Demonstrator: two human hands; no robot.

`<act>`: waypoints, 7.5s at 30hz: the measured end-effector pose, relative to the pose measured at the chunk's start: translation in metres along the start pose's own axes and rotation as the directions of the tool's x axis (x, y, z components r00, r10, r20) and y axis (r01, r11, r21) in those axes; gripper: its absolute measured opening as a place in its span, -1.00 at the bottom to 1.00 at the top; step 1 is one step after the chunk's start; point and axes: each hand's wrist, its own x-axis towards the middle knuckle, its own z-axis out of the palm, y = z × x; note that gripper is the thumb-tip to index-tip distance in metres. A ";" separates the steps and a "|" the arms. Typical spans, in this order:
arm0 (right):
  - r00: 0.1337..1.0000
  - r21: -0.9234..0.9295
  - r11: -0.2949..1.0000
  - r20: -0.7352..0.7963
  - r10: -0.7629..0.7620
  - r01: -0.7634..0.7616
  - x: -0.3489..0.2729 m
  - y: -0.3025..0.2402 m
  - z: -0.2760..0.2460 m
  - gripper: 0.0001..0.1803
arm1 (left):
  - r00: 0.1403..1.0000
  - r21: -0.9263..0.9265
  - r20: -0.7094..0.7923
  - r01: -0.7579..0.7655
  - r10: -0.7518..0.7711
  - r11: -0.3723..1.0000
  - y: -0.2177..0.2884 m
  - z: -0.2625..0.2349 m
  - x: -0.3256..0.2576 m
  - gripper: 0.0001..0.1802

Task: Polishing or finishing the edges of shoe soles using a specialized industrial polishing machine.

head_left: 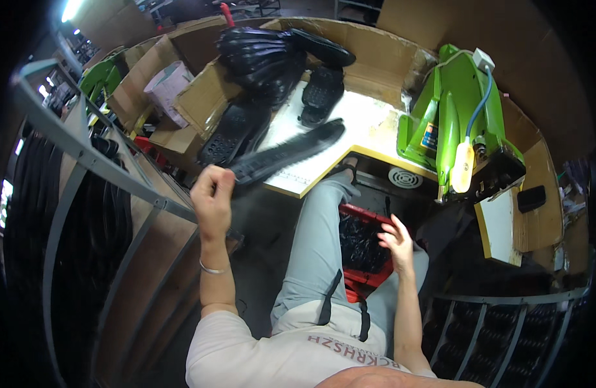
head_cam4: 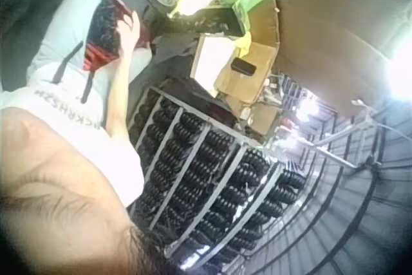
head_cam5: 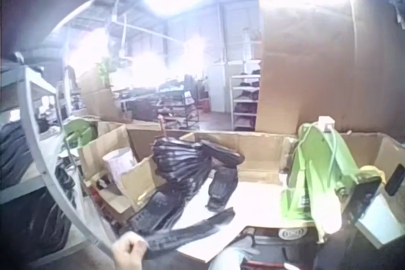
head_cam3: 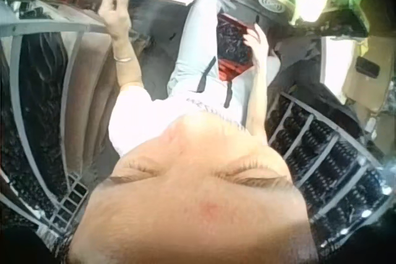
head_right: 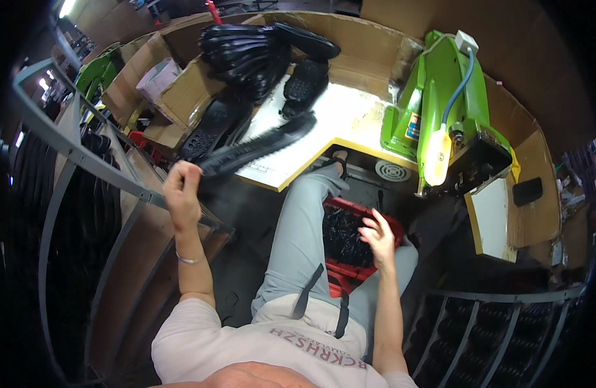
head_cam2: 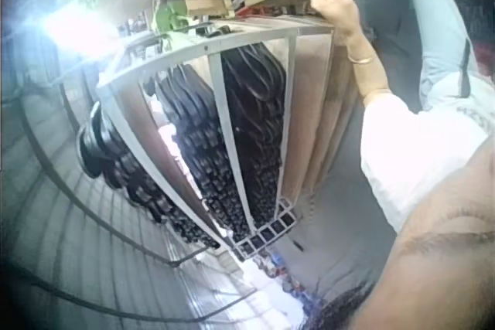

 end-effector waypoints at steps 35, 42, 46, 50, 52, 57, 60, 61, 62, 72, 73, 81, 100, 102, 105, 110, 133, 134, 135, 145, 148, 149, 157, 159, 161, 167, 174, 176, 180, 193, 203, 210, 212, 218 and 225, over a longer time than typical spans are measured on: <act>0.662 -0.008 0.786 -0.535 -0.526 0.618 0.030 -0.089 -0.076 0.03 | 0.735 -0.285 0.675 0.180 0.064 0.941 0.000 0.269 -0.065 -0.57; 0.658 -0.009 0.768 -0.508 -0.556 0.641 0.030 -0.087 -0.040 0.08 | 0.716 -0.217 0.694 0.303 -0.072 0.928 -0.043 0.243 -0.063 -0.47; 0.635 -0.109 0.771 -0.502 -0.588 0.628 0.035 -0.067 -0.033 0.08 | 0.700 -0.226 0.700 0.405 -0.142 0.886 -0.061 0.233 -0.066 -0.46; 0.585 -0.261 0.737 -0.469 -0.662 0.624 0.041 -0.060 -0.019 0.06 | 0.654 -0.154 0.748 0.336 -0.112 0.929 -0.088 0.222 -0.071 -0.50; 0.547 -0.365 0.683 -0.415 -0.727 0.632 0.042 -0.053 -0.020 0.05 | 0.539 0.046 0.831 0.175 -0.135 0.983 -0.084 0.225 -0.071 -0.55; 0.487 -0.673 0.590 -0.370 -0.791 0.446 0.036 -0.038 -0.027 -0.05 | 0.568 -0.006 0.823 -0.020 0.017 1.000 -0.018 0.283 -0.091 -0.49; 0.452 -0.672 0.582 -0.388 -0.803 0.458 0.037 -0.036 -0.029 -0.14 | 0.698 -0.174 0.701 -0.032 0.147 0.984 -0.023 0.314 -0.118 -0.70; 0.450 -0.673 0.581 -0.387 -0.804 0.459 0.037 -0.037 -0.034 -0.14 | 0.704 -0.245 0.700 0.079 0.120 0.966 -0.027 0.322 -0.123 -0.72; 0.461 -0.690 0.570 -0.368 -0.807 0.446 0.037 -0.040 -0.041 -0.18 | 0.705 -0.246 0.699 0.077 0.122 0.966 -0.031 0.324 -0.129 -0.72; 0.968 0.651 0.750 -0.244 0.061 0.117 0.024 0.084 -0.056 -0.42 | 0.726 -0.409 0.633 0.609 -0.269 0.679 -0.041 0.346 -0.195 -0.66; 0.968 0.653 0.749 -0.242 0.064 0.114 0.023 0.081 -0.054 -0.42 | 0.725 -0.406 0.633 0.610 -0.272 0.680 -0.037 0.347 -0.197 -0.66; 0.764 0.428 0.851 -0.644 0.051 0.304 0.005 0.023 -0.084 -0.34 | 0.772 -0.419 0.587 0.548 -0.244 0.724 -0.029 0.350 -0.185 -0.59; 0.657 -0.280 0.807 -0.473 -0.587 0.520 -0.003 -0.087 -0.080 -0.23 | 0.727 -0.618 0.609 0.686 -0.317 0.385 -0.050 0.270 -0.100 -0.65; 0.664 -0.271 0.798 -0.447 -0.600 0.538 0.001 -0.090 -0.070 -0.22 | 0.718 -0.628 0.614 0.697 -0.329 0.346 -0.064 0.260 -0.104 -0.65; 0.654 -0.286 0.769 -0.407 -0.638 0.572 0.010 -0.079 -0.062 -0.22 | 0.719 -0.668 0.628 0.694 -0.298 0.267 -0.079 0.246 -0.108 -0.64; 0.572 -0.415 0.685 -0.378 -0.729 0.599 0.025 -0.069 -0.047 -0.29 | 0.718 -0.648 0.662 0.692 -0.214 0.317 -0.108 0.234 -0.111 -0.66; 0.847 0.518 0.773 -0.530 -0.046 0.366 0.019 0.058 -0.103 -0.57 | 0.711 -0.580 0.656 0.689 -0.253 0.434 -0.030 0.357 -0.197 -0.53; 0.776 0.391 0.817 -0.622 -0.106 0.424 0.017 0.048 -0.111 -0.56 | 0.733 -0.555 0.637 0.651 -0.239 0.518 -0.034 0.359 -0.198 -0.51; 0.695 0.253 0.848 -0.698 -0.174 0.466 0.016 0.038 -0.121 -0.55 | 0.753 -0.524 0.620 0.607 -0.222 0.597 -0.038 0.360 -0.200 -0.50; 0.487 -0.598 0.742 -0.572 -0.660 0.303 -0.018 -0.123 -0.128 -0.46 | 0.736 -0.560 0.656 0.623 -0.166 0.547 -0.018 0.324 -0.142 -0.41; 0.518 -0.624 0.706 -0.504 -0.691 0.334 -0.010 -0.133 -0.107 -0.44 | 0.741 -0.566 0.631 0.642 -0.230 0.517 -0.020 0.302 -0.133 -0.45; 0.542 -0.594 0.714 -0.486 -0.686 0.370 -0.005 -0.133 -0.098 -0.43 | 0.754 -0.604 0.604 0.645 -0.260 0.469 -0.017 0.295 -0.128 -0.45; 0.595 -0.527 0.675 -0.346 -0.725 0.516 0.027 -0.105 -0.036 -0.18 | 0.740 -0.681 0.616 0.673 -0.270 0.288 -0.058 0.239 -0.102 -0.55; 0.590 -0.514 0.668 -0.336 -0.734 0.538 0.032 -0.092 -0.026 -0.05 | 0.754 -0.675 0.602 0.657 -0.262 0.336 -0.074 0.223 -0.102 -0.56; 0.655 -0.394 0.779 -0.424 -0.625 0.488 0.034 -0.070 -0.024 0.06 | 0.823 -0.653 0.558 0.513 -0.104 0.557 -0.074 0.219 -0.107 -0.54; 0.865 0.463 0.825 -0.498 -0.059 0.323 -0.007 -0.070 0.001 -0.36 | 0.665 -0.626 0.645 0.175 0.378 0.760 -0.016 0.275 -0.155 -0.66; 0.667 0.374 0.818 -0.745 -0.016 0.438 0.075 -0.099 -0.141 -0.51 | 0.893 0.100 0.303 -0.377 0.333 0.921 -0.066 0.273 0.008 -0.68; 0.669 0.332 0.840 -0.742 -0.048 0.428 0.093 -0.100 -0.134 -0.50 | 0.896 0.317 0.310 -0.412 0.317 0.854 -0.105 0.262 0.067 -0.67; 0.712 0.273 0.874 -0.693 -0.110 0.401 0.136 -0.109 -0.108 -0.47 | 0.881 0.668 0.409 -0.465 0.236 0.581 -0.221 0.249 0.124 -0.63; 0.840 -0.037 0.967 -0.488 -0.236 0.251 0.074 -0.028 -0.194 -0.37 | 0.956 -0.286 0.294 0.062 0.026 0.956 -0.057 0.142 -0.010 -0.65; 0.848 0.282 0.827 -0.378 -0.371 0.487 0.033 -0.025 -0.040 0.00 | 0.564 -0.585 0.763 0.810 -0.316 0.036 -0.028 0.172 -0.123 -0.55; 0.641 -0.191 0.800 -0.507 -0.576 0.568 -0.009 -0.104 -0.096 0.10 | 0.797 -0.334 0.590 0.096 0.129 0.937 0.022 0.276 -0.109 -0.48; 0.596 -0.235 0.776 -0.525 -0.608 0.585 -0.013 -0.116 -0.106 0.11 | 0.815 -0.347 0.541 -0.008 0.207 0.938 0.034 0.296 -0.105 -0.53; 0.612 -0.295 0.773 -0.481 -0.628 0.562 0.003 -0.126 -0.110 0.09 | 0.827 -0.379 0.525 0.017 0.200 0.925 0.022 0.308 -0.095 -0.54; 0.677 -0.288 0.804 -0.435 -0.594 0.520 0.023 -0.106 -0.081 0.03 | 0.837 -0.237 0.523 -0.041 0.163 0.971 -0.004 0.277 -0.071 -0.51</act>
